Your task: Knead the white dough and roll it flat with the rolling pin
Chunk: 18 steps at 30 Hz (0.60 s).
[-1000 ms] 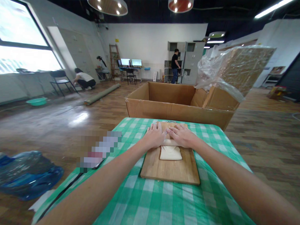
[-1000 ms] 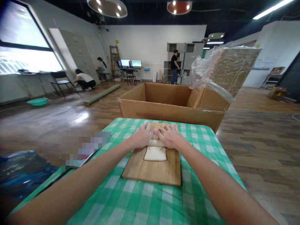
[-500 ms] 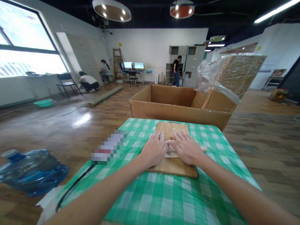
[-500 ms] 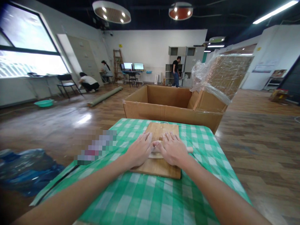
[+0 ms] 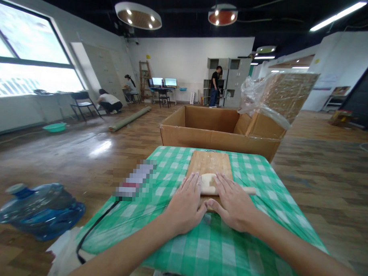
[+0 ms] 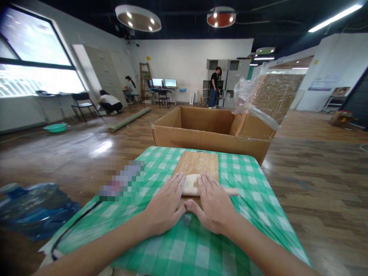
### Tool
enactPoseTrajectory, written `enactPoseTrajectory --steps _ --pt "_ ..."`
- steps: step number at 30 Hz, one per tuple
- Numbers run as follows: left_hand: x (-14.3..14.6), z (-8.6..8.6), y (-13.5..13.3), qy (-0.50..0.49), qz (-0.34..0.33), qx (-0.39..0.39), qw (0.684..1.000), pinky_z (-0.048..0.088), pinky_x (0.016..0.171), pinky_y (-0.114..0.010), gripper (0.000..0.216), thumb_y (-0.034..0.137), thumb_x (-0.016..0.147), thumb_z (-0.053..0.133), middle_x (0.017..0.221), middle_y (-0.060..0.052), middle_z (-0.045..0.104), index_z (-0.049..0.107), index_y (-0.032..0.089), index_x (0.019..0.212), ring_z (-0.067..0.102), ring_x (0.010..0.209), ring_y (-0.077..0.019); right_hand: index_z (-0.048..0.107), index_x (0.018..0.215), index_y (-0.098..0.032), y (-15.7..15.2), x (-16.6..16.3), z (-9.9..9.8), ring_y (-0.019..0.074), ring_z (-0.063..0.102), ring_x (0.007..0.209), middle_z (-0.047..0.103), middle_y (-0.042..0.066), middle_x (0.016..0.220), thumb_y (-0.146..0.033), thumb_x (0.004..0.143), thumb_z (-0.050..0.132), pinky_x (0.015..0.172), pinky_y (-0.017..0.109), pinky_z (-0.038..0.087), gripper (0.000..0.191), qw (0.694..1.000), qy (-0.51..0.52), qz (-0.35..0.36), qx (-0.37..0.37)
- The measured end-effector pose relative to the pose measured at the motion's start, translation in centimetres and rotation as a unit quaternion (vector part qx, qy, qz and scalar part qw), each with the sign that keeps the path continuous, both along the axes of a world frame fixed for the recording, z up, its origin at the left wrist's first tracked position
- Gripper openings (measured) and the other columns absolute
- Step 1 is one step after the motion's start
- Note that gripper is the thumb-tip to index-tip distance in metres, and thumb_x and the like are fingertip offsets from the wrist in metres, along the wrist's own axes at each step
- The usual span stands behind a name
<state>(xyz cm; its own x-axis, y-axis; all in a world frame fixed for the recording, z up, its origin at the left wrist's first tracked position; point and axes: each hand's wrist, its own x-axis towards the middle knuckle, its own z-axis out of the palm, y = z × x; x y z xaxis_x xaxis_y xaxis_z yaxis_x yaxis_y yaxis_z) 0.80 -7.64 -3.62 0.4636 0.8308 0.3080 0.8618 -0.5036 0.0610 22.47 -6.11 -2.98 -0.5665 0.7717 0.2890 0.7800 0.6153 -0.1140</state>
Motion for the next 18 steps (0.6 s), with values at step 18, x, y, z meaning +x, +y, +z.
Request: enactPoseTrajectory --steps 18 --pt "0.0 0.2 -1.3 -0.002 0.003 -0.032 0.999 0.02 0.124 -0.05 0.075 0.046 0.096 0.042 0.164 -0.021 0.023 0.023 0.005 0.156 0.015 0.154 -0.0321 0.031 0.158 -0.01 -1.2 1.0 0.3 0.032 0.027 0.15 0.03 0.016 0.162 -0.064 0.1 0.032 0.121 0.051 0.026 0.079 0.998 0.023 0.044 -0.035"
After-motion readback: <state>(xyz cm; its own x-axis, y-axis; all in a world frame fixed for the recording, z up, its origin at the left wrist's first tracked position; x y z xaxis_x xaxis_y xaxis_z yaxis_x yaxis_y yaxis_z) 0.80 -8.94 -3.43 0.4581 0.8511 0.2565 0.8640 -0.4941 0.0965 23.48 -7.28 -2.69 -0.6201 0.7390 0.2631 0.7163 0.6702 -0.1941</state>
